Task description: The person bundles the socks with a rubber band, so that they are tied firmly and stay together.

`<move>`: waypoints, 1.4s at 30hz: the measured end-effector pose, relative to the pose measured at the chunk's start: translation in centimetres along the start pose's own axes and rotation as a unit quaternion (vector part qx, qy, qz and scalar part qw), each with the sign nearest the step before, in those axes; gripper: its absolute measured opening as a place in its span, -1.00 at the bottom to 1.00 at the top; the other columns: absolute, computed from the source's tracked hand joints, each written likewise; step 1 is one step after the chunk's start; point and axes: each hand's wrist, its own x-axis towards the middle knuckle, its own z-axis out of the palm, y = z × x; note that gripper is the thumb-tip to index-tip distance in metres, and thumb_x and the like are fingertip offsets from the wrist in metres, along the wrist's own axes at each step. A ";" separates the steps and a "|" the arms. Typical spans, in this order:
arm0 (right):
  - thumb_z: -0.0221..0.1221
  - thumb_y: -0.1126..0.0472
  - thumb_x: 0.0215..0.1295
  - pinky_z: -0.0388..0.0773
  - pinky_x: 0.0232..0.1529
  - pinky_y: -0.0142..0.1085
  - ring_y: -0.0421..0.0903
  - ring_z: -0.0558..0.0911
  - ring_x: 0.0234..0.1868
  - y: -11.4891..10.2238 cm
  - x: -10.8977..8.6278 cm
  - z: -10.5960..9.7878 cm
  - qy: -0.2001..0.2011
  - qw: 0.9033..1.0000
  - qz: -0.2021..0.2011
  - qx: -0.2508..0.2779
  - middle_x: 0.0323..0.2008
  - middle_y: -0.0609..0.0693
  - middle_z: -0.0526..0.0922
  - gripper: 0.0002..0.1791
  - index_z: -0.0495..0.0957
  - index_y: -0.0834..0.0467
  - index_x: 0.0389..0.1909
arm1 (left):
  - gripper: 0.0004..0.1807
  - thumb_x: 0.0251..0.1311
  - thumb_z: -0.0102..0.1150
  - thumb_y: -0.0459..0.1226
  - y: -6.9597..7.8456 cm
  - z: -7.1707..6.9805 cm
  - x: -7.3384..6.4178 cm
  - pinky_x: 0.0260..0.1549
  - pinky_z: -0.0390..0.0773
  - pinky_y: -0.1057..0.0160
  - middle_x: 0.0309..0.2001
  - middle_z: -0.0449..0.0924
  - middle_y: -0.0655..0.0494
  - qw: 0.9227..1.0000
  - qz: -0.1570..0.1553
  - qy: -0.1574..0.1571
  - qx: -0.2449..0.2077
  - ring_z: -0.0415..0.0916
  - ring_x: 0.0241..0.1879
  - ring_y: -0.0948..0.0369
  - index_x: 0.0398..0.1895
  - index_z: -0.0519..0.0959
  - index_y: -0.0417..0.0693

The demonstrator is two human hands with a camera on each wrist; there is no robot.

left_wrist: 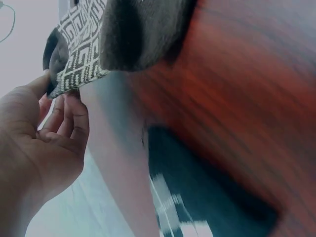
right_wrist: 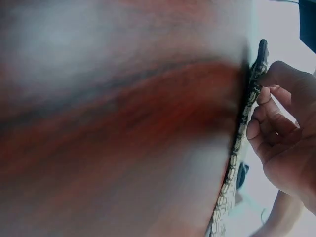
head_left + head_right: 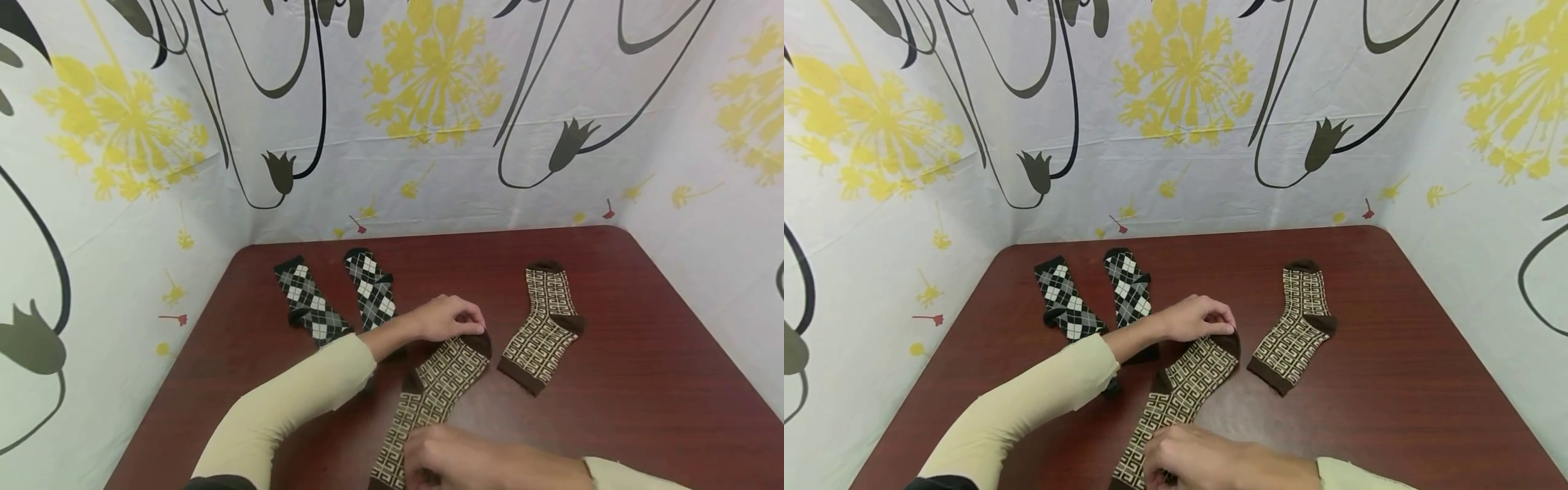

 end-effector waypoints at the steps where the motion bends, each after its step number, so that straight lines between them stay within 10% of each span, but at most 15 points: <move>1: 0.43 0.40 0.13 0.35 -0.11 -0.73 -0.54 0.41 -0.24 0.1 -0.3 -0.2 0.006 1.000 0.002 -0.004 -0.40 -0.29 0.58 -0.75 0.64 -0.04 -0.42 | -0.83 0.57 0.20 -0.08 -0.2 -0.3 -0.4 -0.01 0.53 0.44 -0.15 0.72 0.43 1.000 -0.006 0.011 0.000 0.61 -0.14 0.49 -0.02 0.74 0.16; 20: 0.41 0.41 -0.07 0.43 -0.36 -0.53 -0.44 0.49 -0.33 0.9 -7.9 -6.4 0.094 0.974 0.163 -0.123 -0.29 -0.42 0.51 -0.58 0.59 -0.22 -0.38 | -0.84 0.51 0.28 -0.18 -4.8 -5.6 -12.5 -0.33 0.57 0.22 -0.34 0.69 0.33 0.974 -0.106 0.200 0.012 0.57 -0.43 0.33 0.02 0.77 0.09; 33: 0.35 0.51 0.23 0.38 -0.60 -0.46 -0.48 0.33 -0.54 2.2 -10.5 -8.7 0.094 0.961 0.254 -0.059 -0.48 -0.41 0.48 -0.61 0.57 -0.11 -0.27 | -0.96 0.45 0.36 -0.18 -4.9 -3.2 -21.0 -0.48 0.51 0.30 -0.53 0.64 0.43 0.964 -0.157 0.215 0.016 0.52 -0.58 0.37 -0.20 0.73 0.11; 42: 0.34 0.43 0.28 0.51 -0.50 -0.41 -0.44 0.54 -0.49 2.8 -10.5 -9.4 0.129 0.944 0.301 -0.039 -0.48 -0.38 0.58 -0.73 0.59 -0.04 -0.30 | -0.89 0.38 0.41 -0.21 -4.2 -1.1 -23.8 -0.38 0.56 0.31 -0.48 0.62 0.49 0.963 -0.182 0.197 0.019 0.55 -0.50 0.42 -0.31 0.68 0.20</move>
